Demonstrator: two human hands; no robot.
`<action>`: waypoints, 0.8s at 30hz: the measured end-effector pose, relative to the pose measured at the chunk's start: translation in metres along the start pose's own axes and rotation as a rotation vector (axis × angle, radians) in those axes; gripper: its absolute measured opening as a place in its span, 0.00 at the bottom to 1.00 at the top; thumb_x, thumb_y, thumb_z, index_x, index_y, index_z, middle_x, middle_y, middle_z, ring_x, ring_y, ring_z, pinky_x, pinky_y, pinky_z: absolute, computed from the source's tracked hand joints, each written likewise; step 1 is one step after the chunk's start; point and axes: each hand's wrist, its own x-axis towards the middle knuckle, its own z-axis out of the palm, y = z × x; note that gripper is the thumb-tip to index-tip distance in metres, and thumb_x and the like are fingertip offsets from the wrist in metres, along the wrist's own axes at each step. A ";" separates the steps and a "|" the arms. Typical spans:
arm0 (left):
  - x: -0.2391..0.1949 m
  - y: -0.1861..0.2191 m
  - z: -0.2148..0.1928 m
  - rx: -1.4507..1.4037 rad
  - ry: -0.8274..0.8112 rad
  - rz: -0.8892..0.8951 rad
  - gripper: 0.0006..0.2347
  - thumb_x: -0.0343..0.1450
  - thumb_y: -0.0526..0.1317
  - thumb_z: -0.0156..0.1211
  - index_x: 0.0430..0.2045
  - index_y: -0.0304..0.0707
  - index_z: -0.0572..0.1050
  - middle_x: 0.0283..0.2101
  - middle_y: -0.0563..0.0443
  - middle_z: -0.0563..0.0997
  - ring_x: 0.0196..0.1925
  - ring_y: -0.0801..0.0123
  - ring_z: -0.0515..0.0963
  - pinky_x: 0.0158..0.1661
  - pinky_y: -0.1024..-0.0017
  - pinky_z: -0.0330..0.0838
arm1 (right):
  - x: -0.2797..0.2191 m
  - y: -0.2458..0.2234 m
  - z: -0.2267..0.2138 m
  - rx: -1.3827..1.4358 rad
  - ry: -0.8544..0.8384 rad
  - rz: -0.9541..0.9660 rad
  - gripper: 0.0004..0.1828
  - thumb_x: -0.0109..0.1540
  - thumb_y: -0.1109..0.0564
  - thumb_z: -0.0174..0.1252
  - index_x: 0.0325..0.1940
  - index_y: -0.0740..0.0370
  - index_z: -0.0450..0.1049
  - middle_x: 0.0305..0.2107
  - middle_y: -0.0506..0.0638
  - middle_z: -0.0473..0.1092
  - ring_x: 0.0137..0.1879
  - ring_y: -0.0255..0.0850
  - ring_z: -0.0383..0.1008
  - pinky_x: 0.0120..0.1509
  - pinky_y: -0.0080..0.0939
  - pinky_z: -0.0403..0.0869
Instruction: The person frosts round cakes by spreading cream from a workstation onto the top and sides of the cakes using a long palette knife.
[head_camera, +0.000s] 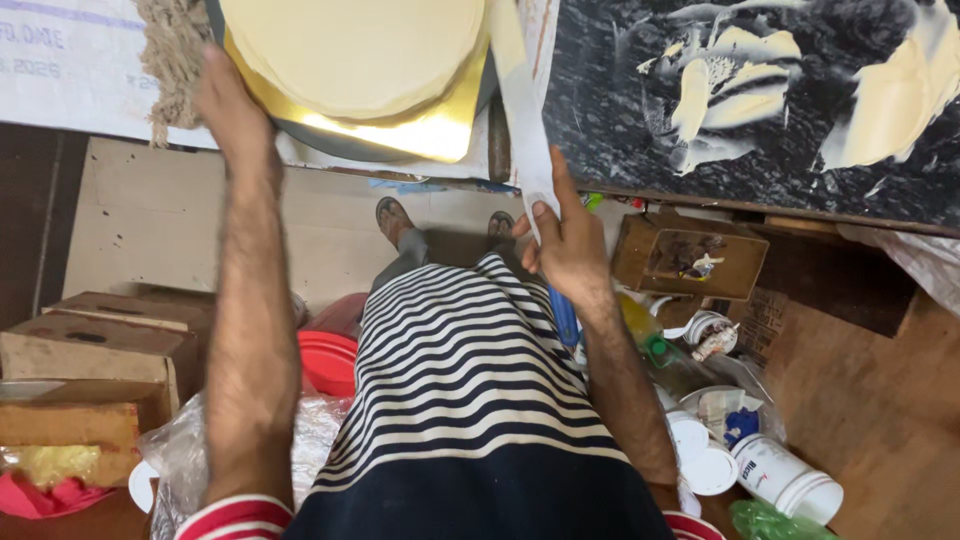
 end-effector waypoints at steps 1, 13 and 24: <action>-0.023 -0.002 0.009 -0.068 0.091 -0.016 0.22 0.84 0.51 0.42 0.53 0.25 0.74 0.52 0.45 0.82 0.51 0.67 0.80 0.54 0.67 0.75 | -0.003 0.002 0.001 -0.033 -0.003 0.020 0.34 0.71 0.61 0.43 0.81 0.50 0.43 0.27 0.53 0.76 0.20 0.32 0.72 0.23 0.34 0.74; -0.155 0.045 0.040 -0.318 -0.123 -0.536 0.32 0.67 0.19 0.47 0.68 0.36 0.51 0.68 0.34 0.65 0.64 0.49 0.76 0.56 0.60 0.78 | -0.015 0.006 0.015 -0.027 0.014 0.025 0.33 0.72 0.60 0.44 0.81 0.53 0.47 0.25 0.53 0.74 0.19 0.33 0.70 0.22 0.35 0.72; -0.177 0.039 0.053 -0.431 -0.445 -0.532 0.37 0.60 0.15 0.43 0.68 0.35 0.54 0.73 0.35 0.59 0.69 0.45 0.71 0.62 0.51 0.75 | -0.020 0.003 0.024 -0.111 0.088 0.064 0.33 0.71 0.62 0.44 0.81 0.53 0.47 0.24 0.51 0.74 0.20 0.33 0.71 0.23 0.36 0.73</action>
